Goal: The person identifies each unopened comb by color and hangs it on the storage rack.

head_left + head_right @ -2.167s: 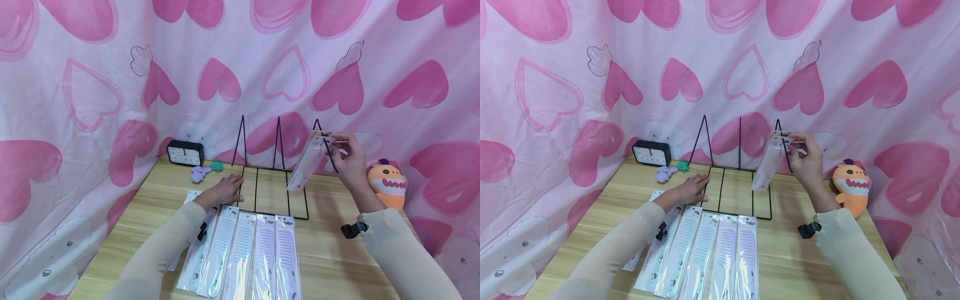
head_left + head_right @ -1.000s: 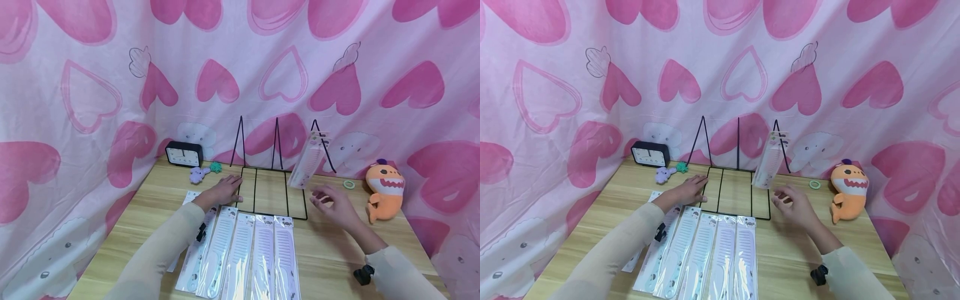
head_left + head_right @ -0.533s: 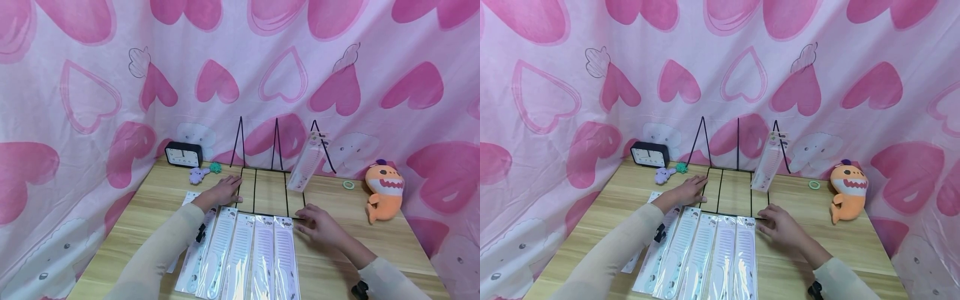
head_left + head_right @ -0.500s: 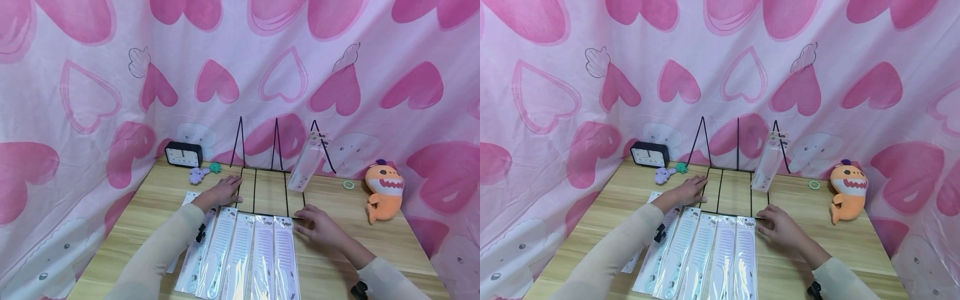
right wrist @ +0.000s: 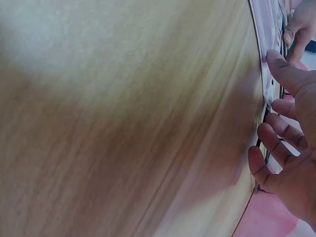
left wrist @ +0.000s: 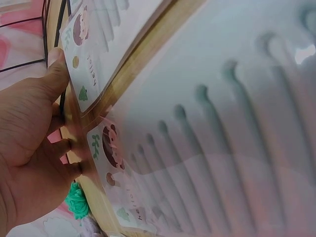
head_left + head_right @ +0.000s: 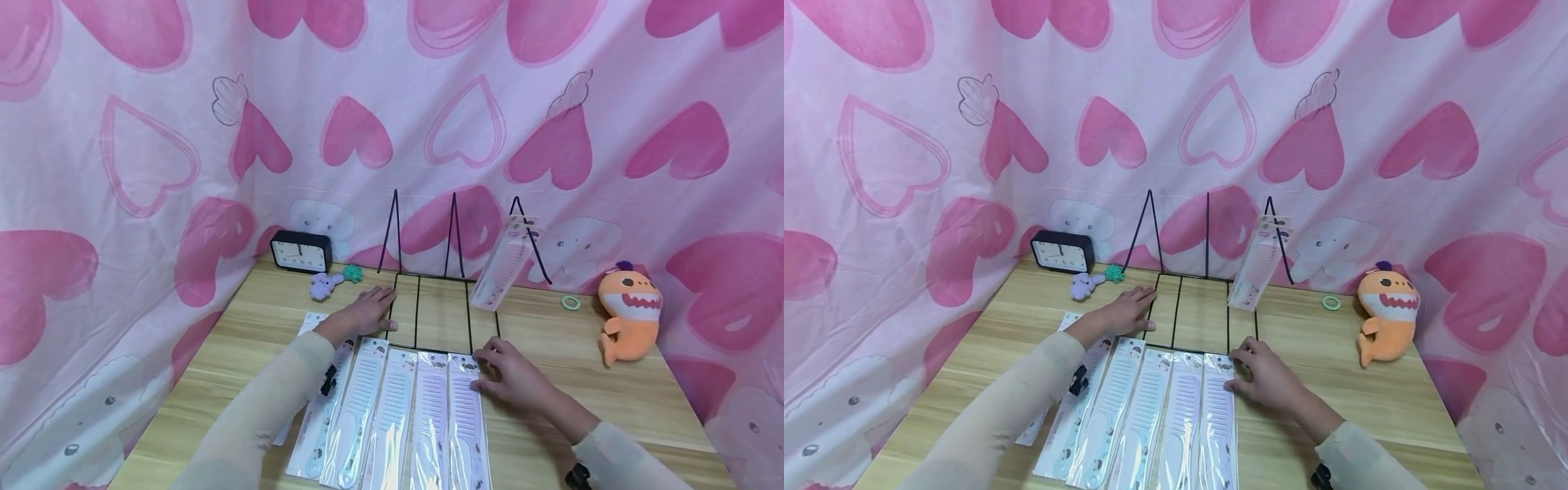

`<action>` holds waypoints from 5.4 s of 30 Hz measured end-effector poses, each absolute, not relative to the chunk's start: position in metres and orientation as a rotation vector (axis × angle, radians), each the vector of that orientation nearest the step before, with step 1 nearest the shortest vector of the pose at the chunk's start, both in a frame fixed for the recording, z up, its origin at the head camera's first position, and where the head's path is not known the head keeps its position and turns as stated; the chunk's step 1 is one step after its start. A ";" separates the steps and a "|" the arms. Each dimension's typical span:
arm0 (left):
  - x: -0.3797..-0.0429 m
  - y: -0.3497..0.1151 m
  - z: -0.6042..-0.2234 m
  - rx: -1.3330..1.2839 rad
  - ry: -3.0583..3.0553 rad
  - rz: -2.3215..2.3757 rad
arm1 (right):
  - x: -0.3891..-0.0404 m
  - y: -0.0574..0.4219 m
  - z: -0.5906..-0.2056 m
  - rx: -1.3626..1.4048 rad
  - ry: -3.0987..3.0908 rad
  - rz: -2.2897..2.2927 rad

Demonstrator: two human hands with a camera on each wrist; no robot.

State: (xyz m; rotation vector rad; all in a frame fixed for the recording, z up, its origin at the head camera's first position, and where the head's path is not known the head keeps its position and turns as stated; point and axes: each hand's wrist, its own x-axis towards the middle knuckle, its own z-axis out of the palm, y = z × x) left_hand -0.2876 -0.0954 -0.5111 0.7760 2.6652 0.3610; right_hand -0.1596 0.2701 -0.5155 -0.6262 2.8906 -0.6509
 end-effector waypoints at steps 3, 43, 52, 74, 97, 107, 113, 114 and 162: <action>-0.288 -0.095 -0.511 0.785 2.664 0.361 | -0.158 0.268 -0.515 -0.600 2.896 -0.648; -0.287 -0.097 -0.509 0.804 2.659 0.362 | -0.154 0.261 -0.525 -0.544 2.857 -0.958; -0.289 -0.097 -0.513 0.807 2.666 0.338 | -0.154 0.263 -0.522 -0.520 2.844 -1.083; -0.289 -0.095 -0.511 0.789 2.657 0.346 | -0.156 0.263 -0.496 -0.409 2.783 -1.440; -0.288 -0.096 -0.513 0.792 2.668 0.342 | -0.149 0.255 -0.432 -0.723 2.799 -1.639; -0.289 -0.097 -0.514 0.807 2.670 0.352 | -0.147 0.246 -0.402 -0.937 2.874 -1.654; -0.289 -0.097 -0.514 0.802 2.668 0.345 | -0.147 0.238 -0.391 -1.058 2.890 -1.678; -0.290 -0.097 -0.515 0.801 2.667 0.342 | -0.148 0.237 -0.389 -1.070 2.892 -1.684; -0.288 -0.097 -0.513 0.800 2.668 0.373 | -0.167 0.210 -0.386 -1.245 2.867 -1.944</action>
